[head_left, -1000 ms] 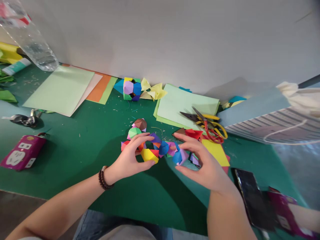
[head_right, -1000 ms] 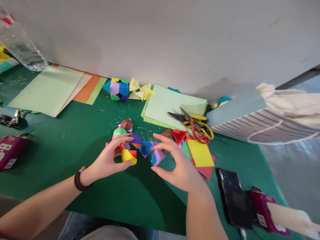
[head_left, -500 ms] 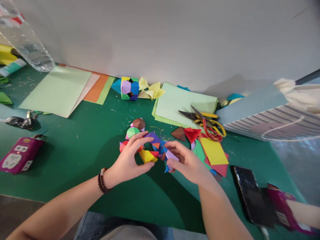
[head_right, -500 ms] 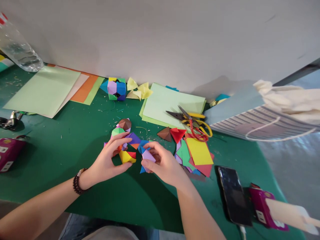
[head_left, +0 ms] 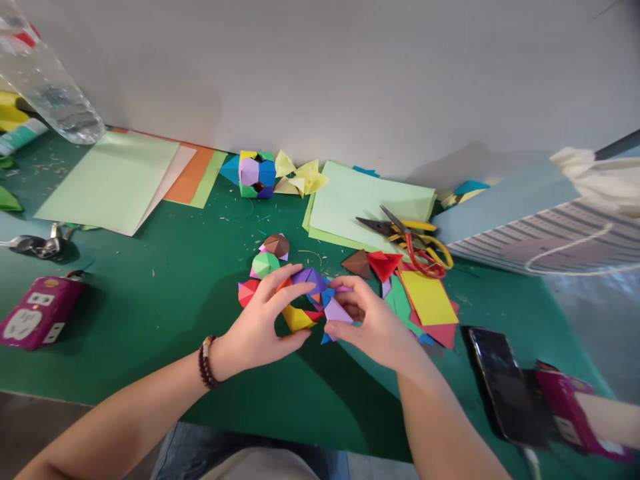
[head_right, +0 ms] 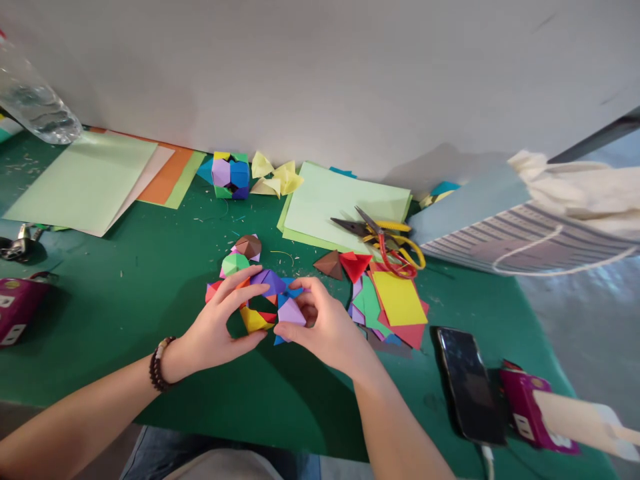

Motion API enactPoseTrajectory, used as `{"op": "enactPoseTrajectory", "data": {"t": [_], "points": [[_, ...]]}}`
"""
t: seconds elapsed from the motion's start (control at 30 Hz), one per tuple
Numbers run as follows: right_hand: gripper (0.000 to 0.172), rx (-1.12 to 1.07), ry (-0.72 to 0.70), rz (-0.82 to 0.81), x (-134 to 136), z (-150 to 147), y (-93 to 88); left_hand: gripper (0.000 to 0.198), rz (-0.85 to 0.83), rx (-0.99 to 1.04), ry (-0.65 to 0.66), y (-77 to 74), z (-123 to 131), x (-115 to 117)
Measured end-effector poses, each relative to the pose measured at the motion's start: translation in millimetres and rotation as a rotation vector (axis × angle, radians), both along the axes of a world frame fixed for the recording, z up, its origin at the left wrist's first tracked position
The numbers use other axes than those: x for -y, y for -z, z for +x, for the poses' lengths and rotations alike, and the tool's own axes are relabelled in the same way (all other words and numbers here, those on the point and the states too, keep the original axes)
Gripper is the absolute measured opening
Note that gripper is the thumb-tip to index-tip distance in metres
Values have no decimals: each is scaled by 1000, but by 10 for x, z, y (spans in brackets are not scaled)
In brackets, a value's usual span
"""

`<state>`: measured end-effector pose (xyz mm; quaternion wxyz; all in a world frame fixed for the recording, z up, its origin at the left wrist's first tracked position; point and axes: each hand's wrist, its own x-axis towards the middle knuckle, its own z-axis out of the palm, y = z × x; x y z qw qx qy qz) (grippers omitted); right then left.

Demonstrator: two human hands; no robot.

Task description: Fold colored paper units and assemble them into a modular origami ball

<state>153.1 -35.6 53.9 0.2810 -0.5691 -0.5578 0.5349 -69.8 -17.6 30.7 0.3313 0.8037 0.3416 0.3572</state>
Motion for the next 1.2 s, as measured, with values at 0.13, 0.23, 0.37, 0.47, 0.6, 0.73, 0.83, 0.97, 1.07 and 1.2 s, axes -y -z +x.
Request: {"op": "enactPoseTrajectory", "data": {"t": [0.13, 0.23, 0.37, 0.47, 0.6, 0.73, 0.83, 0.97, 1.07, 1.2], "points": [[55, 73, 17, 57, 3, -3, -4, 61, 17, -7, 12, 3, 2, 0], [54, 92, 25, 64, -4, -9, -2, 62, 33, -18, 21, 9, 5, 8], [59, 110, 50, 71, -9, -22, 5, 66, 45, -26, 42, 30, 14, 27], [61, 127, 71, 107, 0, -43, 2, 68, 32, -35, 46, 41, 21, 39], [68, 197, 54, 192, 24, -69, -12, 68, 26, -31, 50, 41, 33, 51], [66, 265, 40, 224, 30, -82, -31, 67, 23, -29, 59, 44, 42, 56], [61, 259, 40, 221, 25, -90, -44, 65, 18, -24, 69, 48, 44, 53], [58, 247, 40, 234, 27, -95, -40, 65, 0, -9, 75, 43, 44, 50], [57, 257, 50, 244, 32, -94, -18, 66, -15, -5, 76, 36, 46, 56], [58, 235, 49, 239, 27, -70, 8, 68, -29, -12, 82, 32, 41, 60]]}}
